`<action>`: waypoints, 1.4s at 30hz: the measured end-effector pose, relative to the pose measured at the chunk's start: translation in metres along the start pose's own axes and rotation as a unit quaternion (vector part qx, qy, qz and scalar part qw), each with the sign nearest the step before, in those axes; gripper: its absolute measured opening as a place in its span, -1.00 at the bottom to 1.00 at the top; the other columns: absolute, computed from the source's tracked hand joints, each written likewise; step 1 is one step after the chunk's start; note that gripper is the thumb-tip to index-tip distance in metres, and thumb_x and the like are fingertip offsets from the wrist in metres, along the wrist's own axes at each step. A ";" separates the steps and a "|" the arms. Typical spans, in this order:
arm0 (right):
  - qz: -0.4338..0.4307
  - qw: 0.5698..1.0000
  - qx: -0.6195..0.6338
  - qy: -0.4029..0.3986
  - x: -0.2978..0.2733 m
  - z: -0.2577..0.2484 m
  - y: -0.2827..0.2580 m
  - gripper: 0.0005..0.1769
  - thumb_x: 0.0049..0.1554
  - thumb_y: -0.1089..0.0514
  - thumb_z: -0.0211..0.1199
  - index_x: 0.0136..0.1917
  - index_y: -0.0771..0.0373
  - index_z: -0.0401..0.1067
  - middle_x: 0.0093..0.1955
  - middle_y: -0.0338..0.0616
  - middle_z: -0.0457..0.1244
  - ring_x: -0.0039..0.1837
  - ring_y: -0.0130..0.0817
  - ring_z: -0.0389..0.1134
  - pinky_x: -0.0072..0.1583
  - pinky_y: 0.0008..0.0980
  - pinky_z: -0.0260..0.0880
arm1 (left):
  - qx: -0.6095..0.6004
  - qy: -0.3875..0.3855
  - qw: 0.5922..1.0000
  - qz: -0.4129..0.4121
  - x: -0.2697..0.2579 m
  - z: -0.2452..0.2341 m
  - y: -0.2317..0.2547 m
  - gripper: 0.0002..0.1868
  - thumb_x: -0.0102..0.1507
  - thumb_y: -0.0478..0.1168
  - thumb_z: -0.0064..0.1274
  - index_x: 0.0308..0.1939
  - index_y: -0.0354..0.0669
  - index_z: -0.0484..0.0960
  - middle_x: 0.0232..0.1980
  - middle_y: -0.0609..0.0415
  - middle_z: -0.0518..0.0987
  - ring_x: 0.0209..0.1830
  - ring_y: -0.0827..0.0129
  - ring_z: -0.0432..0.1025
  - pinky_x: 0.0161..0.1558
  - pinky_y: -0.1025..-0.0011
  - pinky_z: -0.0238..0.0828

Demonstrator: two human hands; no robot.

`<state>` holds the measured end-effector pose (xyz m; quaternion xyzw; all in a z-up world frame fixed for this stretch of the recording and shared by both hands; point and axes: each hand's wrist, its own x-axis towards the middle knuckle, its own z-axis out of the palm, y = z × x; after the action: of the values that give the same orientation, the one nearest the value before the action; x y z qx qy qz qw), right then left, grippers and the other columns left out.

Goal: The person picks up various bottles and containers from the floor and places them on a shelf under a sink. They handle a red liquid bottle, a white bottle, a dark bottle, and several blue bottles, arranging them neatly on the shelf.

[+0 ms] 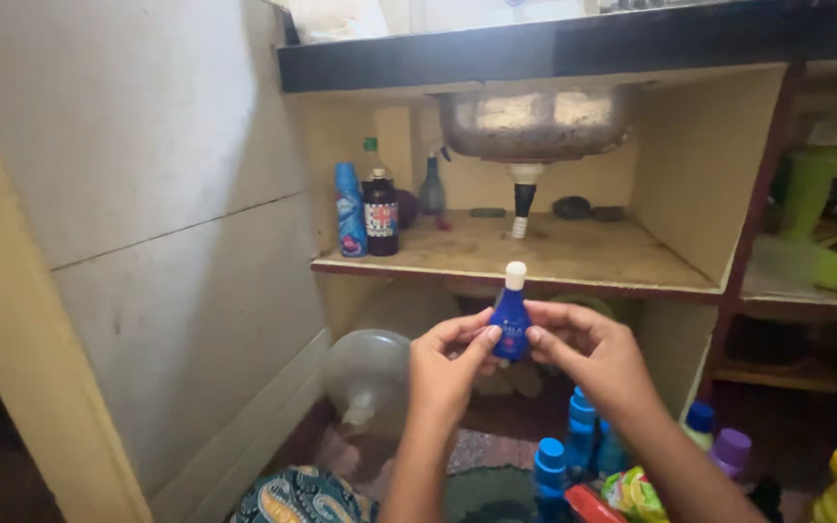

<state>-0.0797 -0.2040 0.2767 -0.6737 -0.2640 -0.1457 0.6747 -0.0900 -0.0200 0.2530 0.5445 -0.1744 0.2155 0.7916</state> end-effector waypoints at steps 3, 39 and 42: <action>-0.018 1.000 0.009 -0.003 -0.002 0.015 -0.009 -0.59 0.13 0.25 0.30 0.25 0.36 0.51 0.10 -0.14 0.45 0.07 -0.47 0.47 0.12 -0.41 0.53 | 0.008 -0.029 0.999 0.038 0.004 -0.014 0.011 -0.66 0.22 -0.31 0.26 0.08 -0.30 0.73 -0.19 0.04 0.74 -0.35 0.54 0.54 -0.30 0.57 0.53; 0.102 0.994 -0.002 -0.033 0.076 0.166 0.057 -0.55 0.06 0.25 0.35 0.24 0.32 0.53 0.07 -0.11 0.48 0.07 -0.41 0.48 0.11 -0.40 0.50 | 0.096 0.087 0.991 0.020 0.065 -0.174 -0.001 -0.70 0.14 -0.31 0.32 -0.04 -0.25 0.79 -0.23 0.12 0.78 -0.45 0.61 0.48 -0.37 0.61 0.42; 0.107 0.993 -0.032 -0.035 0.084 0.159 0.067 -0.53 0.04 0.24 0.39 0.24 0.28 0.54 0.04 -0.10 0.48 0.03 -0.41 0.47 0.07 -0.39 0.49 | 0.115 0.098 0.988 -0.015 0.068 -0.173 -0.010 -0.69 0.14 -0.32 0.31 -0.03 -0.24 0.80 -0.28 0.05 0.77 -0.47 0.59 0.50 -0.40 0.59 0.42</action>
<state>0.0006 -0.0306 0.2604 -0.7242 -0.2088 -0.0578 0.6546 -0.0197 0.1489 0.2204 0.6106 -0.0623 0.2743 0.7403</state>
